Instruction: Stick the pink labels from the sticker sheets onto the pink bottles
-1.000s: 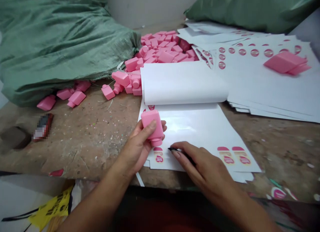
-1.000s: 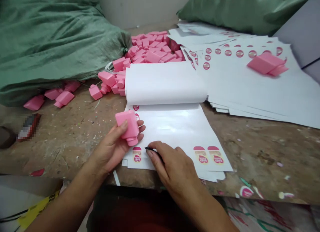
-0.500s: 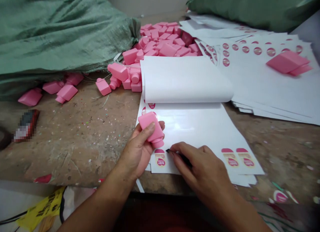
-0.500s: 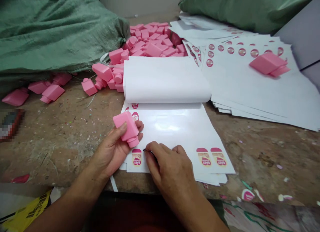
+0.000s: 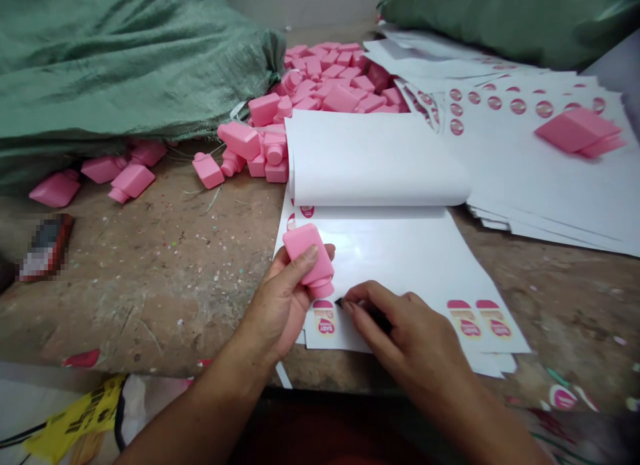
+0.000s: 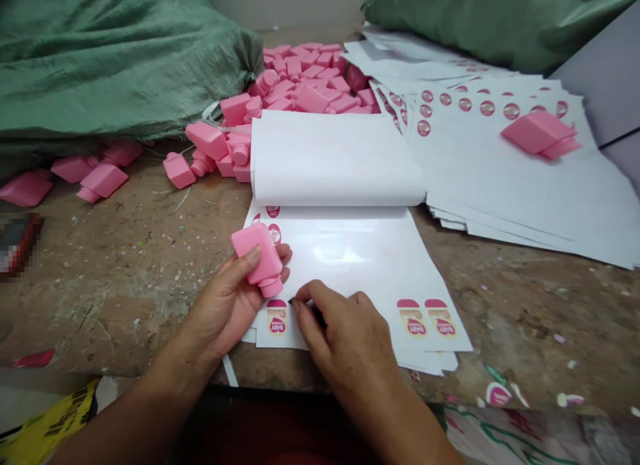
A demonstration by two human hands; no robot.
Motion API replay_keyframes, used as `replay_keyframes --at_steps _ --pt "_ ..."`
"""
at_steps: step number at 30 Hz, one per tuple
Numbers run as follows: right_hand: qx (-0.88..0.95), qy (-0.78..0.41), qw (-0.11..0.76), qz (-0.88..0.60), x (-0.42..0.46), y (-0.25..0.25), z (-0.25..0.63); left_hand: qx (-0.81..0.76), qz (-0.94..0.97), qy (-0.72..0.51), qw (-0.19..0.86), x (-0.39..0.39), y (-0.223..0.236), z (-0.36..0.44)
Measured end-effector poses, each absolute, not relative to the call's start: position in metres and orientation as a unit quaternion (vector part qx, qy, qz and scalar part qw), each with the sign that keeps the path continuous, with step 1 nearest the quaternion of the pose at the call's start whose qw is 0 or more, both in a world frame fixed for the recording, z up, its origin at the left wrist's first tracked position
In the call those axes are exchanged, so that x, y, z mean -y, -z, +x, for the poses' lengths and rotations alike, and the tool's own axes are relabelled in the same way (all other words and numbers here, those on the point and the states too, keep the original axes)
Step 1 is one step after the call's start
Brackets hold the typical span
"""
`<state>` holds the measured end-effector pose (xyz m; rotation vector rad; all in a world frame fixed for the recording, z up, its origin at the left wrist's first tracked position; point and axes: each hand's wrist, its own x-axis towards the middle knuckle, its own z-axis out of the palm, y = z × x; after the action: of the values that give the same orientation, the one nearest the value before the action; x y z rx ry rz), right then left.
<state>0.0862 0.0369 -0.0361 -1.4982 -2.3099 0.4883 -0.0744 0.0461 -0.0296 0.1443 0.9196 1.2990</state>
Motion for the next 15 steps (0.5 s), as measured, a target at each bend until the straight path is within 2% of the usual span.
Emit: replay_keyframes --at_steps 9,15 --pt "0.846 -0.105 0.176 -0.492 -0.0375 0.0320 0.0808 -0.411 0.058 -0.581 0.700 -0.0476 0.0285 -0.0745" --pt "0.833 -0.114 0.162 -0.516 -0.0353 0.0345 0.0811 -0.406 0.047 -0.583 0.702 -0.0469 0.0292 -0.0735"
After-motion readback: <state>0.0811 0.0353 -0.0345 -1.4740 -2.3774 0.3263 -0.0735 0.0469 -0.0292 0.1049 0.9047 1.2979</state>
